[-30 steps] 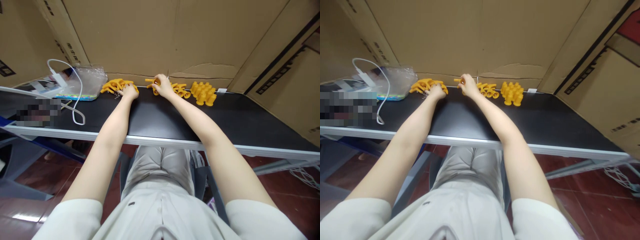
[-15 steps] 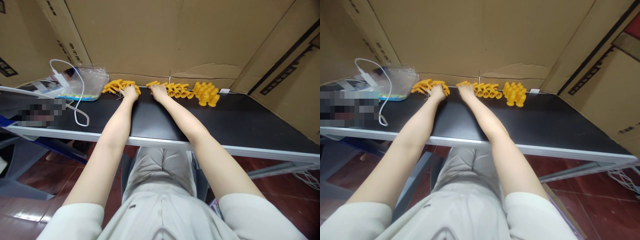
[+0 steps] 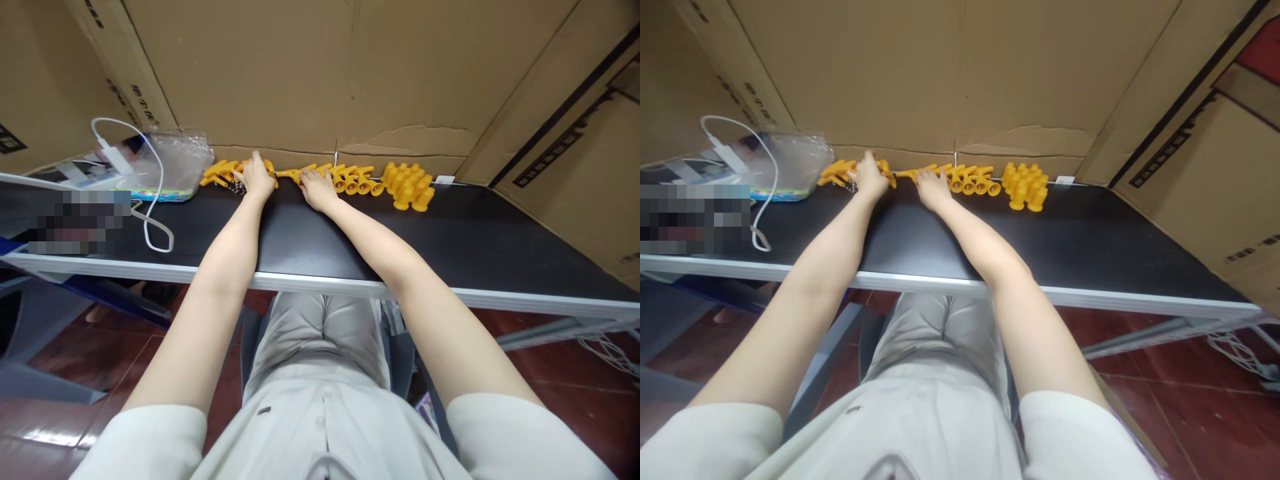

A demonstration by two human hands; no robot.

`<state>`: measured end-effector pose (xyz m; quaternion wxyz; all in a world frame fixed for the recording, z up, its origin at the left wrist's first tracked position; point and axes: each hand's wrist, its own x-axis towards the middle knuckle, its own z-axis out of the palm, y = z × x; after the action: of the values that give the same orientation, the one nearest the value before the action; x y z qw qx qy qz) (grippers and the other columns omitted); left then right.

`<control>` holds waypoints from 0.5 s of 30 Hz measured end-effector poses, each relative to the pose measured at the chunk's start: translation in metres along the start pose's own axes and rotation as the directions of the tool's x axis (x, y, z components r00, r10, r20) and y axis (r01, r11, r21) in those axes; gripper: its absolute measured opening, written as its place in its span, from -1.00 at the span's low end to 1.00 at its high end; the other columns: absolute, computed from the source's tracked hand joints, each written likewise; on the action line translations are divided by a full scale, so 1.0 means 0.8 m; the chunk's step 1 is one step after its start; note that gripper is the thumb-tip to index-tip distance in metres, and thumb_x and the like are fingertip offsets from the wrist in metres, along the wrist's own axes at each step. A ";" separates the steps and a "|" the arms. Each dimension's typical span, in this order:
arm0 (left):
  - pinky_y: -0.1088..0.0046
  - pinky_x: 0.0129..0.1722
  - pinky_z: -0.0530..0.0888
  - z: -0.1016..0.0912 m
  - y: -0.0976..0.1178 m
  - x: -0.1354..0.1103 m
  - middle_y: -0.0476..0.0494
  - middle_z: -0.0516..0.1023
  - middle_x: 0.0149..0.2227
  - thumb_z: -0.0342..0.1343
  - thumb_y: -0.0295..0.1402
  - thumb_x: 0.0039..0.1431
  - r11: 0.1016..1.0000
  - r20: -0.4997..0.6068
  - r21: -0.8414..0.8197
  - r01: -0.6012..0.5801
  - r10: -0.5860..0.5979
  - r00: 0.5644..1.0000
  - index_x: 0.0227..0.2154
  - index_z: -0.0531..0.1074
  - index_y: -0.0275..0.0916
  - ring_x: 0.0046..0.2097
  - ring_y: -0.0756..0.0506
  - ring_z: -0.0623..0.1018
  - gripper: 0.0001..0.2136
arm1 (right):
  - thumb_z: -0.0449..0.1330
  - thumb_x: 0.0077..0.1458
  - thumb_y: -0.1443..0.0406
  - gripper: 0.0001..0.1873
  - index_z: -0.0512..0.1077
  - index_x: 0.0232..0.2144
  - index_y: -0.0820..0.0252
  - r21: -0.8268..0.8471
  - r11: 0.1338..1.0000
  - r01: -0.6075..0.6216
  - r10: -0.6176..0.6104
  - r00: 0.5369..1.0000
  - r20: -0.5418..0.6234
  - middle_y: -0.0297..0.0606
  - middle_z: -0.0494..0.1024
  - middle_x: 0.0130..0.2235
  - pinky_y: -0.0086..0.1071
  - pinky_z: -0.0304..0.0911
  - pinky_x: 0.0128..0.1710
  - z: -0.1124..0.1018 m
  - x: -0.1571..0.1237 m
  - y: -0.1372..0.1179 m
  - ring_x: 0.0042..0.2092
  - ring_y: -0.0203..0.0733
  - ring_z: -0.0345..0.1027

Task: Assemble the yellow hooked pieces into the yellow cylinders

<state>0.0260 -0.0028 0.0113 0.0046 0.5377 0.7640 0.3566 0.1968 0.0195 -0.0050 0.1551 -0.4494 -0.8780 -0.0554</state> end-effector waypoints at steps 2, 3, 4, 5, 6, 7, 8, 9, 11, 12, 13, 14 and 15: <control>-0.46 0.45 0.13 -0.003 0.009 0.000 -0.41 0.52 0.38 0.30 -0.32 0.21 0.999 -0.028 -0.032 -0.017 0.016 0.999 0.45 0.31 -0.08 0.51 -0.56 0.34 -0.27 | -0.08 0.47 0.44 -0.38 0.38 0.46 0.43 0.011 1.000 0.001 -0.001 1.000 -0.011 0.12 0.26 0.58 0.29 -0.17 0.63 -0.003 -0.009 0.002 0.60 0.18 0.14; -0.47 0.43 0.16 -0.004 0.012 0.001 -0.40 0.49 0.40 0.30 -0.34 0.16 0.999 -0.042 -0.038 -0.028 0.027 0.999 0.46 0.29 -0.03 0.51 -0.58 0.33 -0.23 | -0.08 0.45 0.45 -0.37 0.40 0.45 0.42 0.015 1.000 0.005 -0.004 1.000 -0.017 0.11 0.27 0.57 0.27 -0.16 0.63 -0.005 -0.014 0.003 0.60 0.17 0.15; -0.47 0.42 0.19 -0.003 0.015 0.003 -0.39 0.48 0.42 0.29 -0.36 0.14 0.998 -0.053 -0.045 -0.041 0.039 0.998 0.47 0.27 0.00 0.51 -0.59 0.33 -0.20 | -0.07 0.43 0.46 -0.37 0.41 0.44 0.41 0.017 1.000 0.010 -0.009 1.000 -0.021 0.10 0.28 0.57 0.25 -0.15 0.63 -0.007 -0.019 0.006 0.60 0.16 0.15; -0.47 0.40 0.22 -0.002 0.016 0.006 -0.37 0.47 0.41 0.28 -0.38 0.14 0.997 -0.065 -0.054 -0.052 0.049 0.997 0.47 0.26 0.03 0.50 -0.58 0.34 -0.20 | -0.07 0.42 0.47 -0.36 0.41 0.44 0.40 0.018 1.000 0.010 -0.009 1.000 -0.023 0.09 0.29 0.57 0.23 -0.14 0.64 -0.009 -0.025 0.009 0.60 0.15 0.15; -0.46 0.39 0.25 0.000 0.017 0.009 -0.36 0.48 0.40 0.26 -0.39 0.14 0.996 -0.075 -0.062 -0.062 0.058 0.996 0.47 0.25 0.05 0.49 -0.58 0.36 -0.20 | -0.07 0.41 0.47 -0.35 0.42 0.44 0.40 0.018 1.000 0.005 -0.005 1.000 -0.022 0.08 0.29 0.57 0.22 -0.14 0.64 -0.011 -0.032 0.012 0.60 0.14 0.16; -0.45 0.37 0.28 0.003 0.018 0.012 -0.36 0.49 0.38 0.25 -0.39 0.16 0.995 -0.077 -0.069 -0.071 0.066 0.995 0.47 0.24 0.07 0.48 -0.57 0.38 -0.21 | -0.07 0.40 0.46 -0.35 0.42 0.44 0.41 0.016 1.000 -0.005 0.006 1.000 -0.020 0.09 0.29 0.57 0.22 -0.13 0.64 -0.013 -0.040 0.017 0.59 0.15 0.16; -0.44 0.35 0.31 0.005 0.018 0.015 -0.36 0.51 0.35 0.24 -0.40 0.17 0.994 -0.071 -0.074 -0.078 0.072 0.995 0.47 0.23 0.08 0.47 -0.57 0.39 -0.21 | -0.06 0.40 0.45 -0.35 0.42 0.44 0.42 0.012 1.000 -0.017 0.017 1.000 -0.018 0.11 0.30 0.56 0.24 -0.13 0.63 -0.014 -0.049 0.022 0.59 0.17 0.17; -0.43 0.33 0.33 0.008 0.017 0.018 -0.36 0.52 0.32 0.25 -0.39 0.18 0.994 -0.062 -0.078 -0.082 0.078 0.995 0.48 0.22 0.09 0.46 -0.57 0.41 -0.21 | -0.05 0.39 0.45 -0.34 0.42 0.44 0.44 0.008 1.000 -0.028 0.028 0.999 -0.019 0.13 0.30 0.56 0.26 -0.12 0.63 -0.016 -0.058 0.028 0.58 0.19 0.18; -0.40 0.31 0.36 0.014 0.016 0.023 -0.34 0.54 0.27 0.26 -0.39 0.20 0.992 -0.048 -0.092 -0.082 0.078 0.996 0.49 0.20 0.10 0.44 -0.57 0.42 -0.20 | -0.05 0.39 0.44 -0.34 0.42 0.43 0.47 0.001 0.999 -0.040 0.040 0.999 -0.029 0.17 0.32 0.54 0.31 -0.10 0.62 -0.019 -0.078 0.043 0.57 0.23 0.20; -0.38 0.30 0.38 0.017 0.015 0.025 -0.33 0.55 0.24 0.26 -0.38 0.22 0.991 -0.050 -0.107 -0.078 0.073 0.996 0.49 0.19 0.09 0.43 -0.55 0.44 -0.21 | -0.06 0.39 0.43 -0.35 0.43 0.43 0.46 -0.003 0.999 -0.040 0.040 0.998 -0.040 0.18 0.33 0.54 0.33 -0.08 0.61 -0.021 -0.088 0.052 0.56 0.24 0.22; -0.35 0.30 0.40 0.020 0.015 0.027 -0.32 0.56 0.22 0.25 -0.38 0.24 0.990 -0.057 -0.124 -0.074 0.067 0.996 0.49 0.19 0.08 0.41 -0.53 0.46 -0.23 | -0.05 0.39 0.43 -0.35 0.43 0.43 0.44 -0.006 0.999 -0.041 0.041 0.998 -0.052 0.18 0.33 0.54 0.36 -0.08 0.60 -0.024 -0.096 0.061 0.56 0.25 0.22; -0.31 0.30 0.42 0.023 0.014 0.029 -0.31 0.57 0.19 0.23 -0.37 0.27 0.987 -0.066 -0.137 -0.080 0.072 0.995 0.48 0.19 0.07 0.39 -0.50 0.49 -0.26 | -0.04 0.38 0.42 -0.35 0.43 0.43 0.41 -0.009 0.999 -0.046 0.046 0.997 -0.065 0.18 0.32 0.54 0.40 -0.10 0.60 -0.027 -0.103 0.070 0.57 0.26 0.21; -0.27 0.30 0.44 0.027 0.013 0.031 -0.31 0.58 0.16 0.22 -0.36 0.30 0.983 -0.073 -0.140 -0.116 0.106 0.992 0.48 0.19 0.04 0.36 -0.48 0.52 -0.29 | 0.00 0.37 0.42 -0.34 0.41 0.45 0.39 -0.011 0.998 -0.058 0.057 0.996 -0.075 0.18 0.30 0.55 0.46 -0.13 0.59 -0.032 -0.108 0.080 0.58 0.29 0.18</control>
<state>0.0326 0.0310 0.0101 -0.0014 0.5658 0.7050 0.4277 0.3010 -0.0154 -0.0114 0.1865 -0.4732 -0.8578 -0.0734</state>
